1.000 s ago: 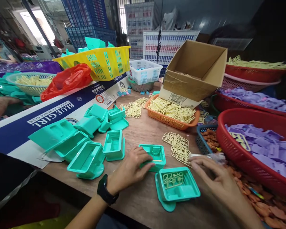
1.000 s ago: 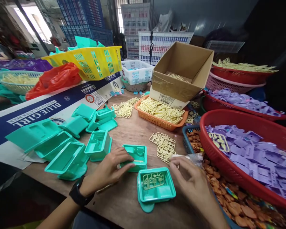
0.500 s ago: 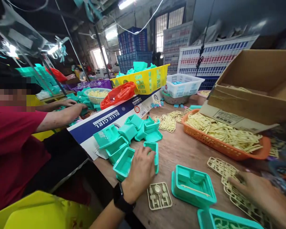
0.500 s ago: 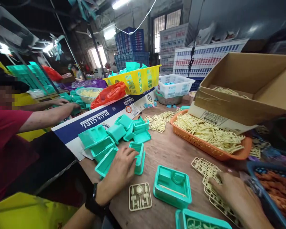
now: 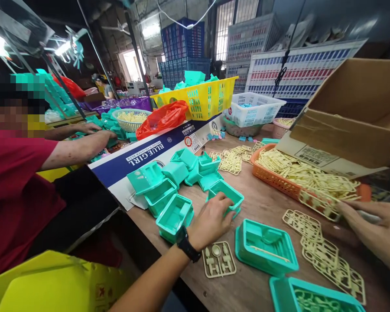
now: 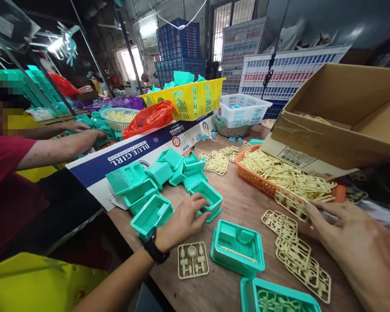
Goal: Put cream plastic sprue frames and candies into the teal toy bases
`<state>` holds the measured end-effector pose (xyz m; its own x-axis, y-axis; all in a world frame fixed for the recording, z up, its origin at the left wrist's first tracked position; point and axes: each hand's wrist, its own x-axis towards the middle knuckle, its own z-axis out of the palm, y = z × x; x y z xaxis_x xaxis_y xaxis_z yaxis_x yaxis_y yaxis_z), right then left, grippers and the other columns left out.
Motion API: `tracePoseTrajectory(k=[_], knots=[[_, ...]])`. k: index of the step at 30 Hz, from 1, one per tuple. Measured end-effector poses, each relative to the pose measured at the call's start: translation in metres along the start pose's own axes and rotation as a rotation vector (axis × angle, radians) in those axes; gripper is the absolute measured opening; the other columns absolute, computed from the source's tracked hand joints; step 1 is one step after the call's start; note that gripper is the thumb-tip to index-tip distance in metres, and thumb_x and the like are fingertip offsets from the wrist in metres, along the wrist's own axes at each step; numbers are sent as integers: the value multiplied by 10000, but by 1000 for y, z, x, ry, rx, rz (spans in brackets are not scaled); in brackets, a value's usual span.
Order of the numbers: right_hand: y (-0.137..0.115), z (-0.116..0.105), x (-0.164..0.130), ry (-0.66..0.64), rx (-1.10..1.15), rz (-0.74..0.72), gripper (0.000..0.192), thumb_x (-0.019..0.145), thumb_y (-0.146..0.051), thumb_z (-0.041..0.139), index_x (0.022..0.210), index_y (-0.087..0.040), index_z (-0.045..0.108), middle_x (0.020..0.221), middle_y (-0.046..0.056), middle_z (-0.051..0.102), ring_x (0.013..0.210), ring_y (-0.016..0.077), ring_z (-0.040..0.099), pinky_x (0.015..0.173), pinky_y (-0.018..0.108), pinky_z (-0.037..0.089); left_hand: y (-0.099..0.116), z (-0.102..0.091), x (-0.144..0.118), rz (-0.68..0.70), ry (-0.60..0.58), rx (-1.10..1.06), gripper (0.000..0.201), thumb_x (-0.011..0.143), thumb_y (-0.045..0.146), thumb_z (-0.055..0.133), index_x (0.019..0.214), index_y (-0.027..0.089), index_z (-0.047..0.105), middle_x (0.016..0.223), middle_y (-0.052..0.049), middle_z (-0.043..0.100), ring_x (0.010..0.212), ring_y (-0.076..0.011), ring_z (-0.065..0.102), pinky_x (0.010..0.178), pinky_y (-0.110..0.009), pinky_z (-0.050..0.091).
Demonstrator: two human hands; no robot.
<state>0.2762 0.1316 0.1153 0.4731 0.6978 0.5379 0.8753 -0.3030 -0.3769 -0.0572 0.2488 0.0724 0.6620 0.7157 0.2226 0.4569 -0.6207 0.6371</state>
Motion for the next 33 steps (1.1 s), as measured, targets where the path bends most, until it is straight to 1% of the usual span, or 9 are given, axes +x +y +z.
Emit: tracePoseTrajectory(k=[3, 5, 10, 17, 20, 23, 27, 30, 33], knots=[[-52, 2, 4, -111, 171, 148, 505, 705, -733, 622, 774, -259, 782, 621, 119, 712, 481, 254, 598, 440, 387, 392, 1, 10, 11, -15, 162, -66, 270, 931, 70, 477, 1105, 161, 661, 1109, -86, 668, 1040, -209, 632, 956, -341, 503], [-78, 16, 5, -167, 362, 110, 501, 711, -703, 649, 863, -246, 783, 711, 74, 757, 562, 255, 660, 471, 373, 468, -2, 8, 17, -125, 246, 32, 367, 899, 29, 447, 1211, 123, 615, 1192, -131, 639, 1114, -254, 595, 1021, -410, 482], [-113, 57, 3, -231, 462, -94, 355, 808, -505, 629, 862, -195, 793, 785, 64, 776, 695, 223, 697, 617, 332, 514, -9, 11, 19, -209, 134, 57, 567, 853, 57, 511, 1414, 19, 439, 1354, -211, 563, 1307, -317, 499, 1156, -466, 395], [-111, 78, -4, -465, 249, -420, 284, 878, -272, 513, 809, -194, 778, 745, 55, 731, 688, 194, 649, 652, 321, 463, -6, 47, 7, -58, 274, -93, 645, 897, 157, 515, 1508, 105, 315, 1514, -198, 463, 1417, -300, 439, 1167, -497, 412], [-100, 74, -3, -571, 119, -465, 262, 870, -267, 551, 911, -174, 792, 839, 90, 721, 735, 209, 658, 677, 337, 489, -3, 34, -7, -43, 278, -69, 597, 934, 200, 507, 1500, 121, 333, 1475, -188, 504, 1378, -290, 482, 1134, -487, 448], [-96, 63, 1, -610, 45, -444, 322, 911, -339, 551, 1054, -158, 776, 885, 114, 711, 786, 237, 670, 737, 380, 527, -8, 5, -32, -58, 395, 112, 422, 970, 220, 451, 1387, 163, 472, 1317, -143, 612, 1247, -284, 562, 1077, -480, 478], [-106, 63, -1, -666, 22, -475, 500, 888, -478, 648, 1307, -205, 651, 1291, 156, 657, 1153, 344, 624, 1009, 548, 475, -28, -23, -69, -191, 483, 368, 270, 957, 362, 505, 1125, 172, 599, 1056, -122, 656, 1010, -331, 599, 886, -513, 528], [-114, 76, -8, -756, -40, -474, 723, 814, -486, 755, 1438, -212, 513, 1433, 175, 567, 1312, 404, 515, 1128, 690, 302, -43, -22, -82, -173, 434, 400, 263, 964, 402, 494, 1040, 181, 613, 962, -96, 667, 892, -309, 642, 774, -472, 551], [-115, 88, -9, -743, -106, -423, 678, 855, -461, 716, 1435, -187, 495, 1360, 191, 606, 1309, 406, 516, 1122, 714, 267, -52, -12, -78, -37, 451, 398, 222, 984, 288, 421, 1047, 187, 608, 951, -77, 673, 832, -257, 689, 704, -389, 561]])
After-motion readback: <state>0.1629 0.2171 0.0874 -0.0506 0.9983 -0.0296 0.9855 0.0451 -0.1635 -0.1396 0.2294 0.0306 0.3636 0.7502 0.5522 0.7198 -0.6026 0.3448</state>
